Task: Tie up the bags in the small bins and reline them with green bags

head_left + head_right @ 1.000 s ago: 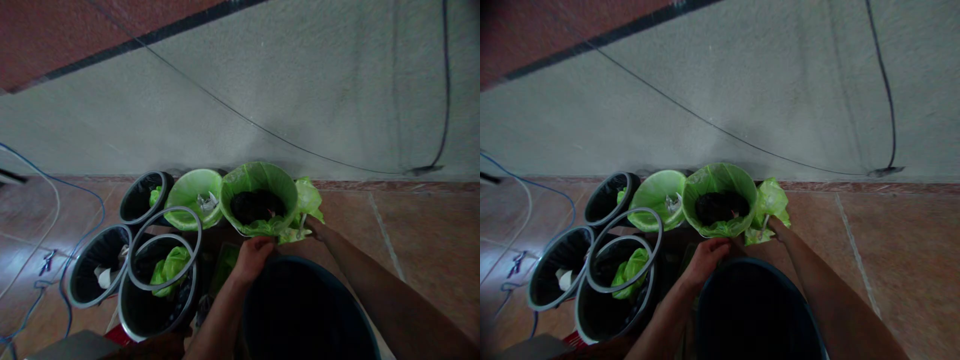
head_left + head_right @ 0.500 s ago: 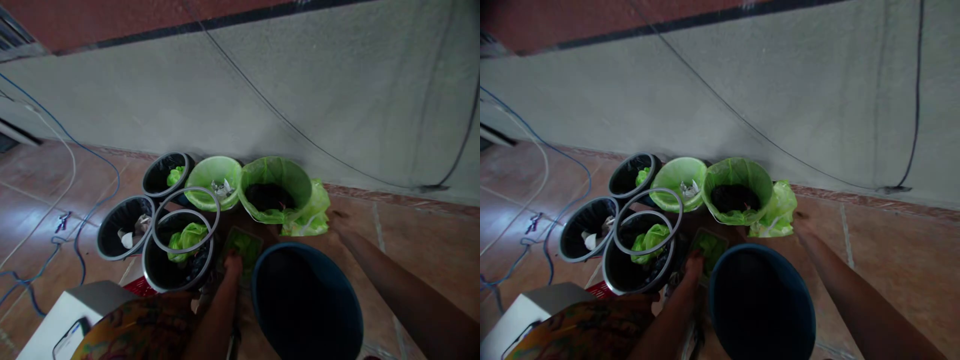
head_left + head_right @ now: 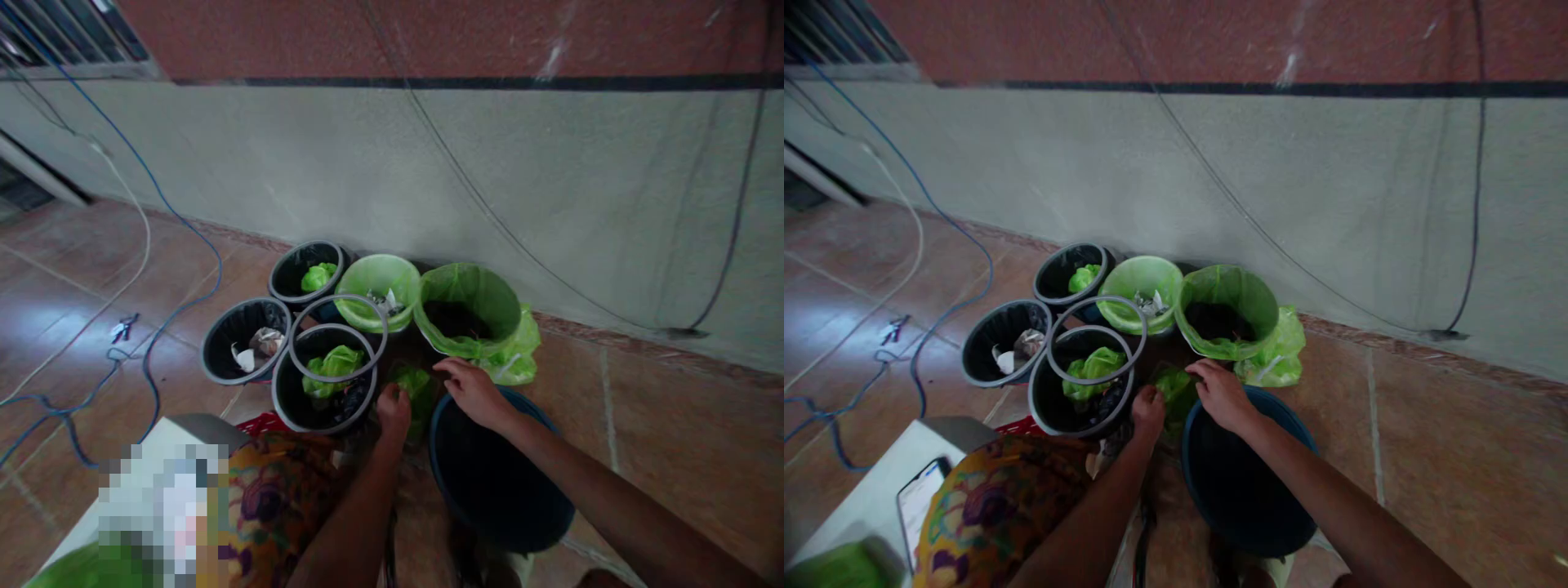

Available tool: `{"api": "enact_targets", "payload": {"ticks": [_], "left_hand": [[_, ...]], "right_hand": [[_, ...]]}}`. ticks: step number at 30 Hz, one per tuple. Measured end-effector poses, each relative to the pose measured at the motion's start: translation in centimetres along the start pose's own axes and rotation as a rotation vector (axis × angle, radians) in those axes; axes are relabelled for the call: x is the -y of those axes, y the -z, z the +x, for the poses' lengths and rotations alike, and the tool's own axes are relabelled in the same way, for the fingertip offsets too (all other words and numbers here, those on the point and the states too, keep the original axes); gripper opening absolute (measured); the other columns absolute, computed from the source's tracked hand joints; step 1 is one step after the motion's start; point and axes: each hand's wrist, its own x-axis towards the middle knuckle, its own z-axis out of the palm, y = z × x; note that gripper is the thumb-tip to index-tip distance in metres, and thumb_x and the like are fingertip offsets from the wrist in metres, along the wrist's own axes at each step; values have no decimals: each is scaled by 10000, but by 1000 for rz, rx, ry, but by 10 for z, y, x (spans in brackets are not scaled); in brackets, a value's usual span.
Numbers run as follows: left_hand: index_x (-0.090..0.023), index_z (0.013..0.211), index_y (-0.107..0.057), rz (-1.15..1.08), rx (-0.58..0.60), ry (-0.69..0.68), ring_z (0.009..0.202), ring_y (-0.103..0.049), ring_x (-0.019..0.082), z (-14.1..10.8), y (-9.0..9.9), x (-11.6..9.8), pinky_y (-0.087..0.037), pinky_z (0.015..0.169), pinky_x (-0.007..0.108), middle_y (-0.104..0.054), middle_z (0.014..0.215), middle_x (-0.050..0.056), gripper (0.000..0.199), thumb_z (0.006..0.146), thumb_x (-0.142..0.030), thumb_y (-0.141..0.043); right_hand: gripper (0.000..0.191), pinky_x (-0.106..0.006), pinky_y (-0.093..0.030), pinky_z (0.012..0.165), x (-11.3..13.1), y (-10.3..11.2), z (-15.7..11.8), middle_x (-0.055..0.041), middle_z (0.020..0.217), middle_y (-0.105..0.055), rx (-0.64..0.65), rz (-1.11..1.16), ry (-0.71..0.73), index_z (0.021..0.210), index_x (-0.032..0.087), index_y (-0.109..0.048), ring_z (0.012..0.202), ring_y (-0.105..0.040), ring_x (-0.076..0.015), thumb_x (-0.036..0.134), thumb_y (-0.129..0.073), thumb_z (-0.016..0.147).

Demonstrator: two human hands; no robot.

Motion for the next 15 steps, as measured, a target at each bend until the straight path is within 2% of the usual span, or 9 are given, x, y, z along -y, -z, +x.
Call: {"api": "enact_targets", "payload": {"ticks": [3,5,6,8,10,13,15], "left_hand": [[-172,814,-623,-89,-32,-130,797,-598,172,-22,18,-13,-446,768,272,-657,799,48,149,804,-188,-475],[-180,861,-619,-116,-24,-187,792,-593,161,-31,28,-19,-446,774,266,-659,818,39,177,814,-169,-448],[-187,891,-619,-122,-4,-217,805,-596,158,-32,33,-21,-447,787,264,-664,839,34,184,814,-168,-452],[-194,972,-612,-117,11,-239,855,-604,160,-33,39,-21,-450,824,268,-672,896,35,215,815,-174,-466],[-189,1120,-575,-107,22,-219,912,-610,171,-32,41,-16,-455,849,276,-677,981,48,338,788,-173,-512],[-177,1361,-424,-78,134,-173,939,-629,200,-30,35,-2,-480,833,297,-680,1069,75,678,712,-182,-621],[-173,1376,-434,-36,222,-149,934,-646,228,-27,25,6,-494,822,321,-695,1046,93,724,693,-216,-670]], "right_hand": [[641,-320,-437,970,18,-39,7,-97,1384,-500,230,-116,126,1251,202,-568,1135,-577,-176,-43,-441,672],[618,-306,-445,926,18,-61,13,-111,1323,-542,306,-130,140,1206,181,-585,1098,-589,-183,-48,-452,648],[535,-298,-453,887,15,-70,15,-109,1223,-600,327,-129,132,1128,170,-618,1047,-602,-187,-29,-468,654],[318,-284,-456,797,8,-81,20,-89,984,-663,307,-138,63,919,161,-654,912,-616,-192,31,-495,676],[180,-272,-442,727,1,-84,23,-66,833,-656,217,-137,-49,763,170,-632,800,-601,-183,81,-498,683],[120,-253,-425,649,0,-79,23,-23,701,-629,121,-15,-184,685,184,-606,669,-565,-155,136,-496,689],[117,-239,-424,604,6,-75,20,7,621,-604,125,145,-216,664,190,-604,605,-542,-138,190,-498,715]]}}
